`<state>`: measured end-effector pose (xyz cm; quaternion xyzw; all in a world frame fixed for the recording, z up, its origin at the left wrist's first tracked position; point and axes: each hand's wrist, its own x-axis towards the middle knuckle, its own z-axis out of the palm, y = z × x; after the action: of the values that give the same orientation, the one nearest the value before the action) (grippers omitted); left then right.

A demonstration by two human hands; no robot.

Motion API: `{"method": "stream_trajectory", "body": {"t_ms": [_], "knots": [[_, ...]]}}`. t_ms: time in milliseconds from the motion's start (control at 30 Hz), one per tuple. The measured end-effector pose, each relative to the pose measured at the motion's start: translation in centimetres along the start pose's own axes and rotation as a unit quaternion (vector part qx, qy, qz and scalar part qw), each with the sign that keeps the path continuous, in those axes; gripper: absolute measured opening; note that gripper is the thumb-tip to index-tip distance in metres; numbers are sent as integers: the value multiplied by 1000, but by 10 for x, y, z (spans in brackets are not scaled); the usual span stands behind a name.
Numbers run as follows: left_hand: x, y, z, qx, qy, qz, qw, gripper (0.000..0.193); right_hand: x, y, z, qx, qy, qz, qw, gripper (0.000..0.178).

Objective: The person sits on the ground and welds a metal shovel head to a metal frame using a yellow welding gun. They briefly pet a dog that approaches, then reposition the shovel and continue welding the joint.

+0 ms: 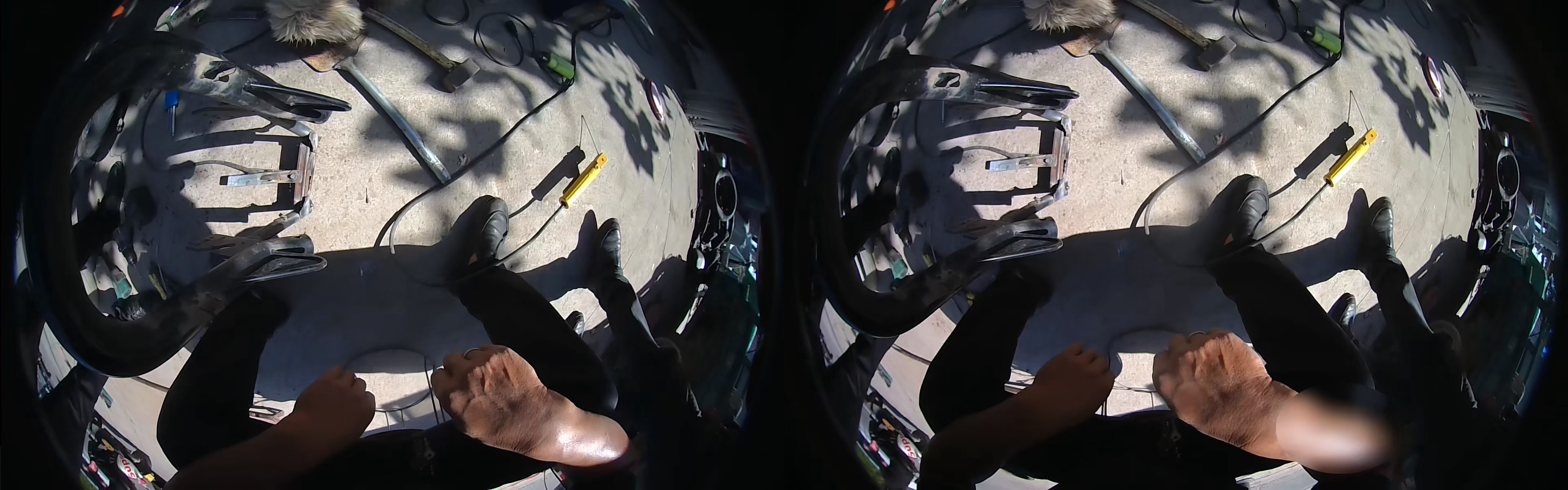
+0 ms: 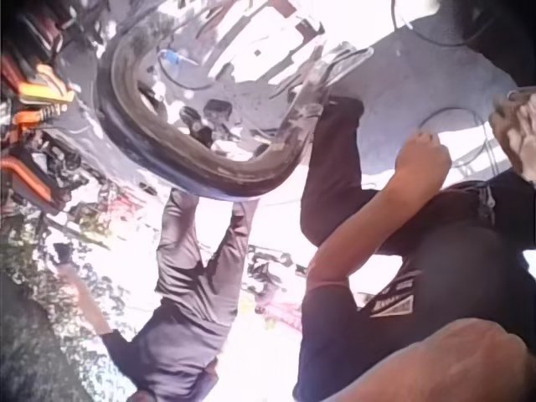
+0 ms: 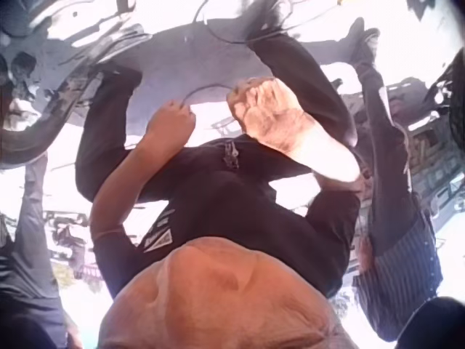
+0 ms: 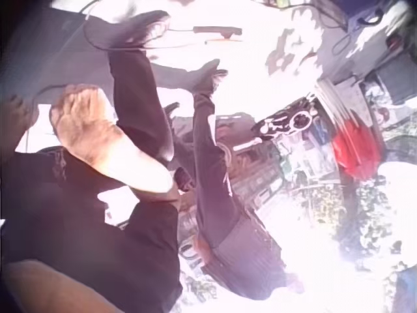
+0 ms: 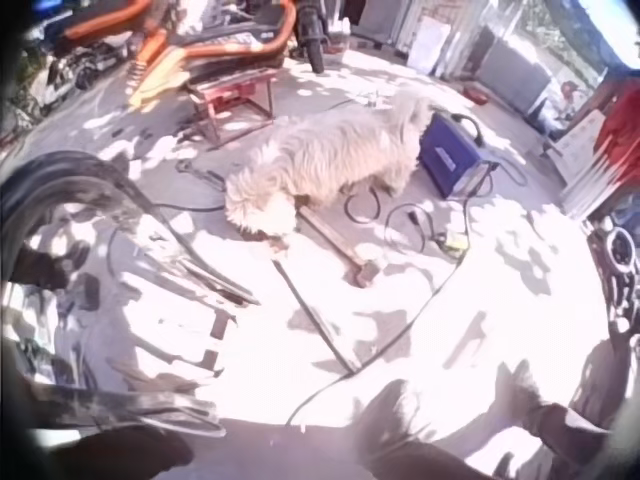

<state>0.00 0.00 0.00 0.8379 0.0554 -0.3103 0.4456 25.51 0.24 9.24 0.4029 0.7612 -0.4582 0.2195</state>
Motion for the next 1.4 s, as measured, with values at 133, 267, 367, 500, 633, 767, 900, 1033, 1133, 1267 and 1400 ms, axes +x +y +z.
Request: {"method": "stream_trajectory", "body": {"t_ms": [133, 267, 367, 500, 633, 767, 900, 1033, 1133, 1267, 1400], "knots": [[-13, 28, -1, -58, -13, -10, 998, 18, -14, 12, 3, 35, 14, -38, 999, 14], [9, 4, -33, 12, -9, -14, 1000, 18, -6, 32, -4, 53, 31, 27, 998, 16], [14, 3, -36, 16, 27, 18, 999, 17, -8, 35, -13, 66, 57, 30, 996, 15], [2, 3, -35, 29, 43, -8, 999, 15, 9, 36, -10, 54, 79, 16, 995, 14], [4, 5, -31, 25, 66, 4, 998, 15, 14, 33, -8, 67, 116, 11, 991, 11], [2, 7, -39, 20, 91, 17, 996, 14, 20, 32, -13, 59, 84, -21, 995, 12], [-2, 10, -48, 15, 104, 16, 994, 16, 35, 67, -44, 29, 89, -66, 993, 25], [-10, 16, -37, 20, 117, -85, 989, 17, 125, 183, -74, 156, 204, 46, 965, 32], [1, 2, -36, -10, 101, -86, 991, 16, 181, 257, -124, 170, 282, 98, 939, 28], [10, -15, -38, -67, 99, -83, 989, 14, 285, 327, -161, 188, 436, 93, 875, 24], [17, -29, -60, -131, 105, -84, 982, 14, 373, 370, -175, 155, 456, 191, 855, 21]]}}
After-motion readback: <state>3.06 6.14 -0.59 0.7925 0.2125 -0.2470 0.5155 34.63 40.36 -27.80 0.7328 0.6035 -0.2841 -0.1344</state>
